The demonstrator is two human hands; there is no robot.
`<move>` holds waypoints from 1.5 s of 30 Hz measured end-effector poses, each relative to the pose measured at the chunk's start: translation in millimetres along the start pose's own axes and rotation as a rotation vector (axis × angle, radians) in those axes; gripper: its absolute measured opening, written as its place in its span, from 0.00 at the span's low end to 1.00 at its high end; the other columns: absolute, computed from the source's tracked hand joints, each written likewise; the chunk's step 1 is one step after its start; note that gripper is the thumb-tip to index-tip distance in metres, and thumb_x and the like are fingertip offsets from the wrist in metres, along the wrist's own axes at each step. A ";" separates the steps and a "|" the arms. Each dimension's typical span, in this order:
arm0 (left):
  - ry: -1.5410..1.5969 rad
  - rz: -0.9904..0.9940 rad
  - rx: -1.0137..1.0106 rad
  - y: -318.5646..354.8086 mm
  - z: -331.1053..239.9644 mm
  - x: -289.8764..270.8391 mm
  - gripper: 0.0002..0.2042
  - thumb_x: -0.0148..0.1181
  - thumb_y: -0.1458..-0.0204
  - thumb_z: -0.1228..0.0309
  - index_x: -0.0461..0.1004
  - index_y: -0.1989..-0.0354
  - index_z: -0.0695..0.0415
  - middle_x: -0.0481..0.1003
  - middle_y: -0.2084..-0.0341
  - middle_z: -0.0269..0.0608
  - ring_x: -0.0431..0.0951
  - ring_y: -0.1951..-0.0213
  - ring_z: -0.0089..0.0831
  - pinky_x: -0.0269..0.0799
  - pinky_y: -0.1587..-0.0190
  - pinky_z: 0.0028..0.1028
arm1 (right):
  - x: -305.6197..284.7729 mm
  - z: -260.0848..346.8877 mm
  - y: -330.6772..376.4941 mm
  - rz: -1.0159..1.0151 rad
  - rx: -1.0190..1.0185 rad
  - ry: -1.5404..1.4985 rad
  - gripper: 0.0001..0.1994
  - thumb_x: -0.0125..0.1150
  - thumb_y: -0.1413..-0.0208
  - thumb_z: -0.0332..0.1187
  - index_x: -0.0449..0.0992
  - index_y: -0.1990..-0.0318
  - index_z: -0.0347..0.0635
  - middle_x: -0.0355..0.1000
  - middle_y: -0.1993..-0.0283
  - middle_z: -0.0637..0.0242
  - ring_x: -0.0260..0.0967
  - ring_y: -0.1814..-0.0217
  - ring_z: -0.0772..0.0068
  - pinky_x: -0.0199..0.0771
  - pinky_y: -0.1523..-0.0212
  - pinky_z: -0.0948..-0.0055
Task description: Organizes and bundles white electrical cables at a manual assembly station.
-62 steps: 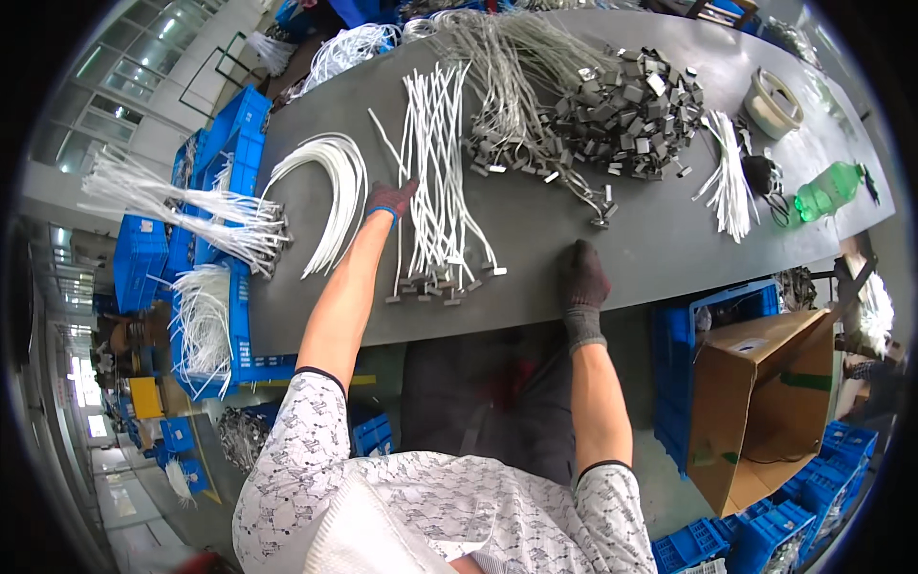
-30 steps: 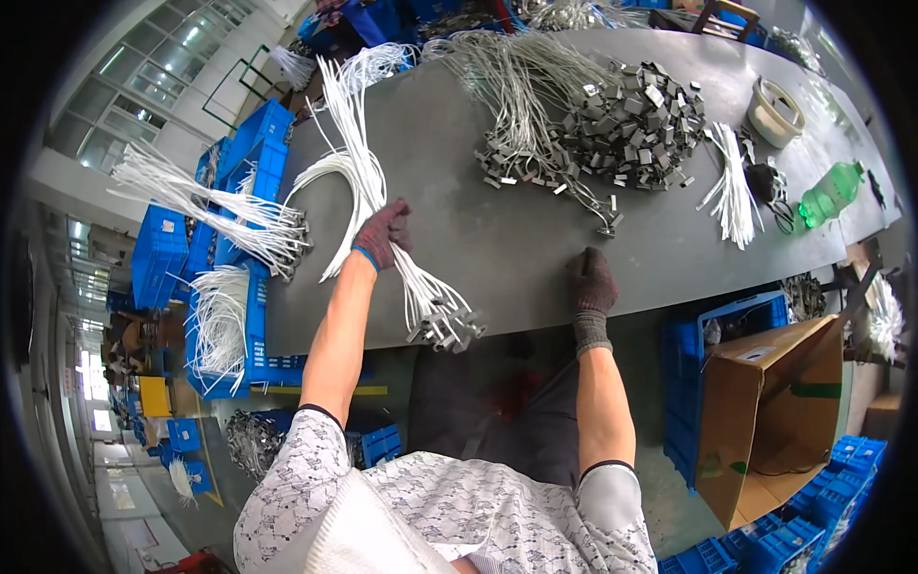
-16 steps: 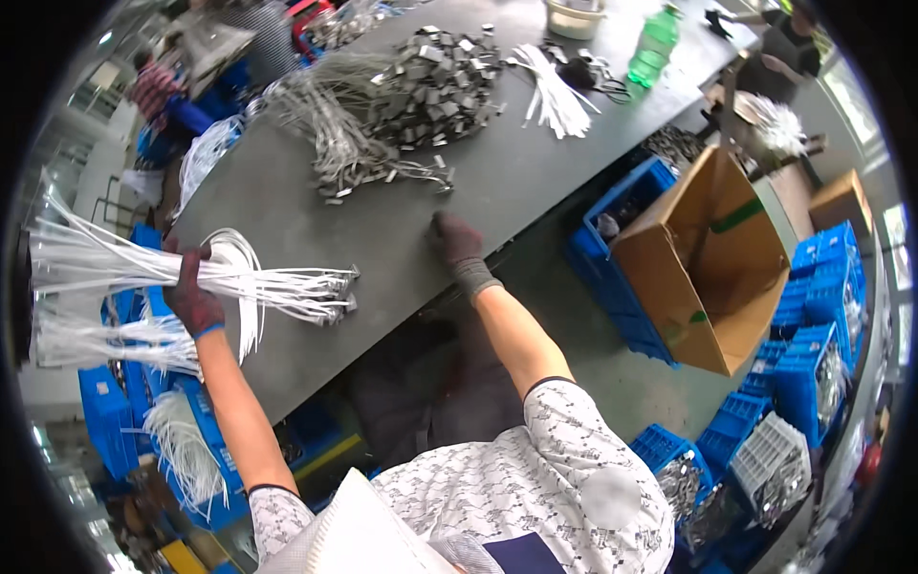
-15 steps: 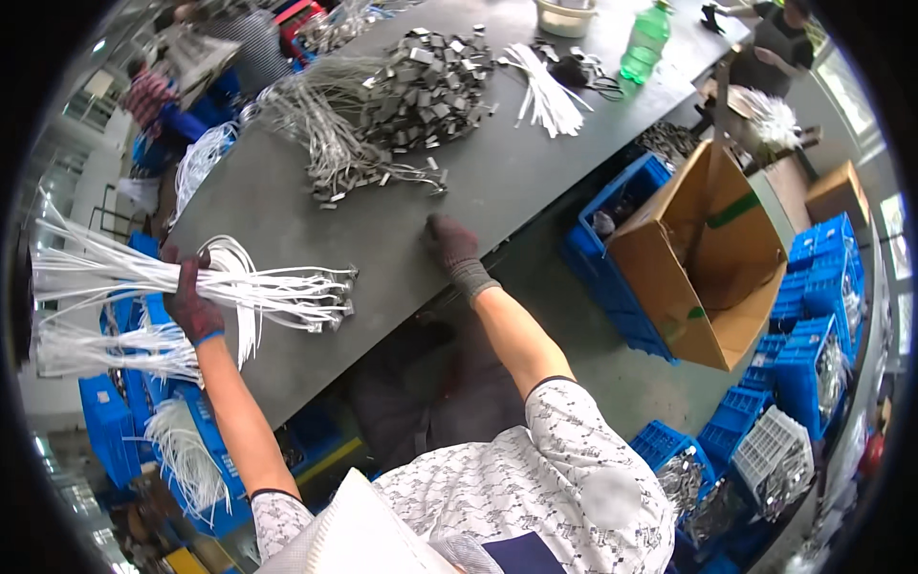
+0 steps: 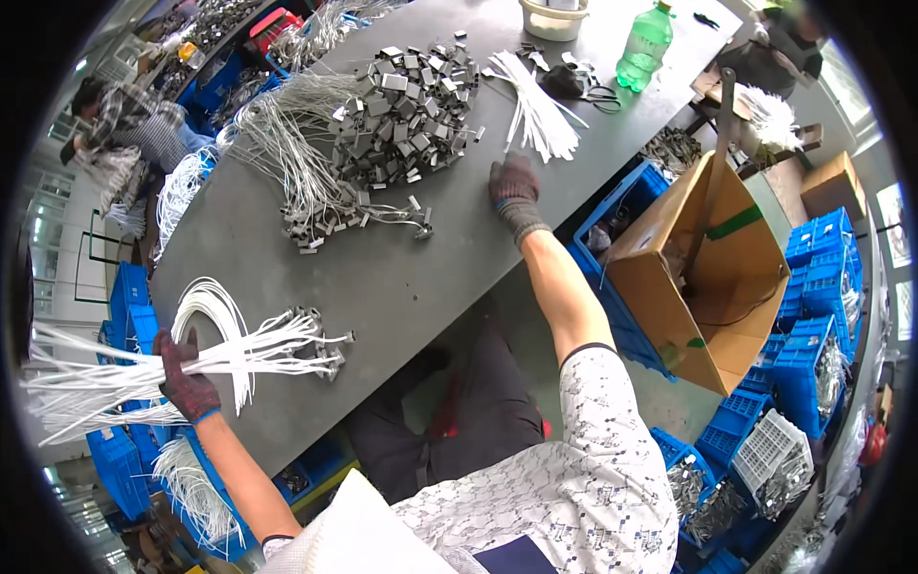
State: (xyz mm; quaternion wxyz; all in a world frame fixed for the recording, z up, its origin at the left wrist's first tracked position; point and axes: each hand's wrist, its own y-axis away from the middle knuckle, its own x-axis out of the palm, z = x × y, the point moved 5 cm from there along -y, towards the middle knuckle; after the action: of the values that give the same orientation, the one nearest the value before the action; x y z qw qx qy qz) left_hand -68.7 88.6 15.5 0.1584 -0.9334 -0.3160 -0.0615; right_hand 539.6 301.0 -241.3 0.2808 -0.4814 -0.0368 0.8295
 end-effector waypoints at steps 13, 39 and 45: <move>-0.090 0.042 0.079 3.3 -16.2 1.4 0.24 0.63 0.45 0.69 0.67 0.40 0.60 0.68 0.75 0.31 0.69 0.69 0.21 0.71 0.42 0.41 | -0.4 -1.7 -9.5 0.255 0.008 0.109 0.13 0.55 0.47 0.38 0.78 0.61 0.40 0.77 0.62 0.47 0.76 0.58 0.40 0.76 0.57 0.50; -0.078 0.063 0.032 2.0 -2.0 -89.3 0.22 0.56 0.40 0.64 0.66 0.40 0.62 0.73 0.65 0.40 0.72 0.70 0.29 0.77 0.56 0.39 | -29.2 -0.4 62.6 0.337 -0.068 -0.108 0.14 0.58 0.45 0.42 0.72 0.64 0.39 0.75 0.66 0.42 0.75 0.61 0.39 0.74 0.61 0.47; -0.134 0.093 0.107 44.7 -28.5 15.9 0.20 0.64 0.48 0.76 0.70 0.47 0.69 0.73 0.57 0.43 0.76 0.64 0.25 0.75 0.45 0.39 | -66.1 21.9 193.9 0.447 -0.065 -0.254 0.12 0.58 0.43 0.39 0.73 0.61 0.40 0.75 0.67 0.45 0.76 0.63 0.42 0.75 0.61 0.51</move>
State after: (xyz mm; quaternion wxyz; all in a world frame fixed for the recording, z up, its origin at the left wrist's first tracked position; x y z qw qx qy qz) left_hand -29.3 54.6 34.3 0.1894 -0.9393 -0.2849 0.0258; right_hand 463.2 109.6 -242.4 0.0680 -0.3783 0.0091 0.9231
